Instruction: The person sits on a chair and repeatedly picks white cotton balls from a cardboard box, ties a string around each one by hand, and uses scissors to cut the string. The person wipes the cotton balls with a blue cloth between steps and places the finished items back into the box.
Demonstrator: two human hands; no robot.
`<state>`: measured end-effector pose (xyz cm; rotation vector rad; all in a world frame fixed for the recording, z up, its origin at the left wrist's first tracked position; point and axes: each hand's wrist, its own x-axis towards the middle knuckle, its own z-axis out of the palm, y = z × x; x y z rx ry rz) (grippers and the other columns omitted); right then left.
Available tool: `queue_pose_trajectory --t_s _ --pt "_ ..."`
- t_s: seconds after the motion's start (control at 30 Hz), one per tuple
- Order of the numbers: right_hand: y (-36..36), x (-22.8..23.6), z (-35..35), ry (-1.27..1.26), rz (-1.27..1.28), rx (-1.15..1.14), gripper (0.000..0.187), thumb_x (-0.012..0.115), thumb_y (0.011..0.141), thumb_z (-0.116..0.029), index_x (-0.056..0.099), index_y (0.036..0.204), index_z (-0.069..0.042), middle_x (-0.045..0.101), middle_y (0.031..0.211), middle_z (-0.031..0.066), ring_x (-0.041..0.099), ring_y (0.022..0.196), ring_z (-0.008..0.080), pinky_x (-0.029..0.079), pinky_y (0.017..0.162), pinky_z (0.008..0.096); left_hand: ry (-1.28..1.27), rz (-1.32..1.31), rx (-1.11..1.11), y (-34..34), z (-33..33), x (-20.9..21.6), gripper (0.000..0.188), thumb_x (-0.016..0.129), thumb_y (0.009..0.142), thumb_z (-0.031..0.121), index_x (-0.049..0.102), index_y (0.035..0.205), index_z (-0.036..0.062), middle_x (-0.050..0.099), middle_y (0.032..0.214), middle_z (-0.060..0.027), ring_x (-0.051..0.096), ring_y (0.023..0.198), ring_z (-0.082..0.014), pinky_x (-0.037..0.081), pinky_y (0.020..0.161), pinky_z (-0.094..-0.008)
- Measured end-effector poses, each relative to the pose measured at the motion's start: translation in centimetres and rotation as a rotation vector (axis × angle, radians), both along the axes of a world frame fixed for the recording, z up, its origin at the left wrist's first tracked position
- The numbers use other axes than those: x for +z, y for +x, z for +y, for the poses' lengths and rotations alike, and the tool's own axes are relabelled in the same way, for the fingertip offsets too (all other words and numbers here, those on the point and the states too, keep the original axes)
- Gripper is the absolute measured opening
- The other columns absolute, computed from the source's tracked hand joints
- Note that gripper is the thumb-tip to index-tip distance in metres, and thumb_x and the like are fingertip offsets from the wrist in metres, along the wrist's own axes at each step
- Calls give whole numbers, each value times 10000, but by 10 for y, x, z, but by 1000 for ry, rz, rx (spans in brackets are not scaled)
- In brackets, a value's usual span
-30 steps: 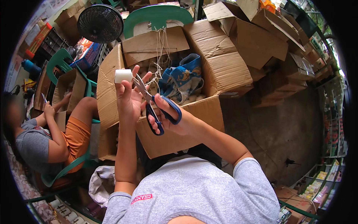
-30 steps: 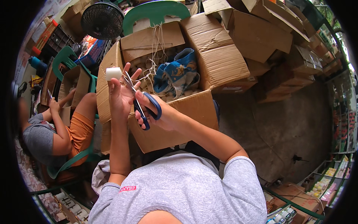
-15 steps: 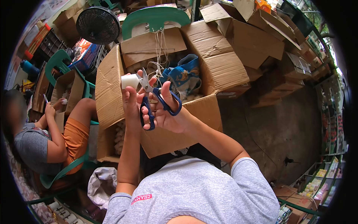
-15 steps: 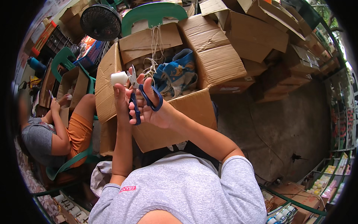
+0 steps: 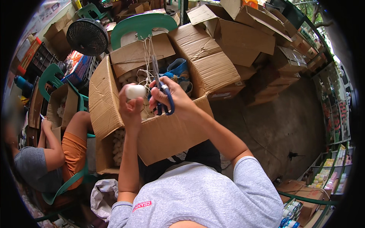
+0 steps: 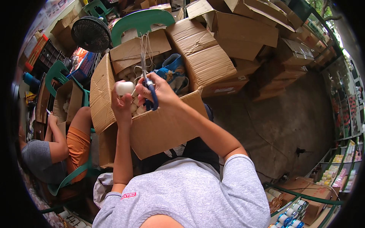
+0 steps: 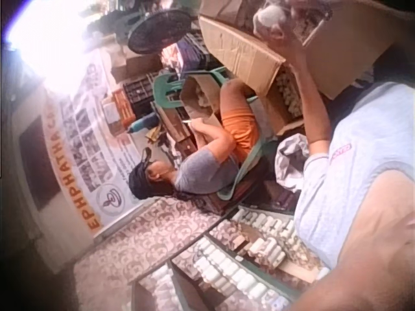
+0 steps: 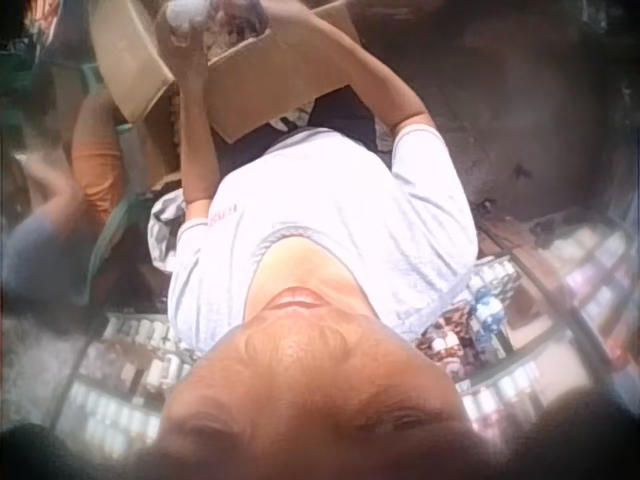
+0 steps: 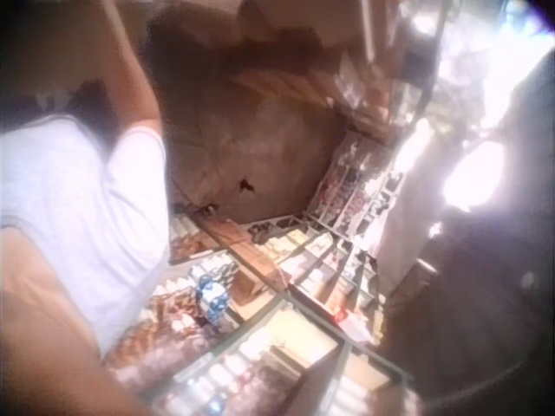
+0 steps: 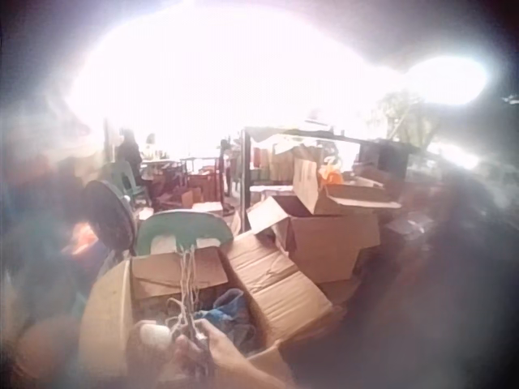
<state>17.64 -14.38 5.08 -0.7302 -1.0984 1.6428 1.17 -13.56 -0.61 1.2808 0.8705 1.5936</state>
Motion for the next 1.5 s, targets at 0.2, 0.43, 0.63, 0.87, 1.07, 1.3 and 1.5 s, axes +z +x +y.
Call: queue_pose_trajectory --t_s 0.2,0.43,0.63,0.87,1.07,1.3,1.5 --pt "50 5 -2 -44 -288 48 462 768 830 -282 504 1090 -6 628 798 90 634 629 139 507 533 266 100 399 -113 18 -15 13 561 862 706 164 593 1192 82 419 905 49 329 596 -3 279 491 -171" --pt "256 169 107 313 -555 -435 437 648 897 -425 564 1007 -10 673 819 126 662 664 165 537 555 272 -181 -138 -307 -4 -3 1 291 737 835 60 472 956 80 457 923 10 550 764 -74 449 710 -202" --pt "345 258 157 524 -618 -980 420 654 898 -423 577 1078 -51 669 812 120 657 671 195 543 556 344 -30 -98 -204 6 -5 3 220 661 815 -116 531 938 12 552 1016 -51 652 1021 -183 521 844 -245" --pt "158 72 118 209 -973 -226 358 766 805 -226 638 1036 16 613 662 66 611 549 111 480 442 252 -274 -112 -41 7 0 -2 174 666 861 -45 651 1030 -10 677 949 -66 690 863 -172 549 780 -237" --pt "67 -16 94 117 -1169 -53 463 784 785 -267 514 980 55 656 817 199 680 615 241 549 463 308 -275 -149 -26 -9 2 -4 229 658 903 70 645 1121 3 669 918 -49 679 812 -146 550 736 -236" --pt "72 -56 101 228 -1816 294 254 630 825 -167 653 1017 -2 632 1128 255 611 1101 342 493 935 427 -187 -212 4 -53 25 13 120 664 905 109 621 984 29 656 871 -39 686 794 -169 566 709 -244" --pt "16 -51 99 623 -1563 293 164 621 764 -104 700 902 -67 697 917 127 647 970 291 525 770 394 -94 -66 155 -58 47 19 114 699 886 126 633 948 58 661 855 -17 688 769 -144 519 652 -205"
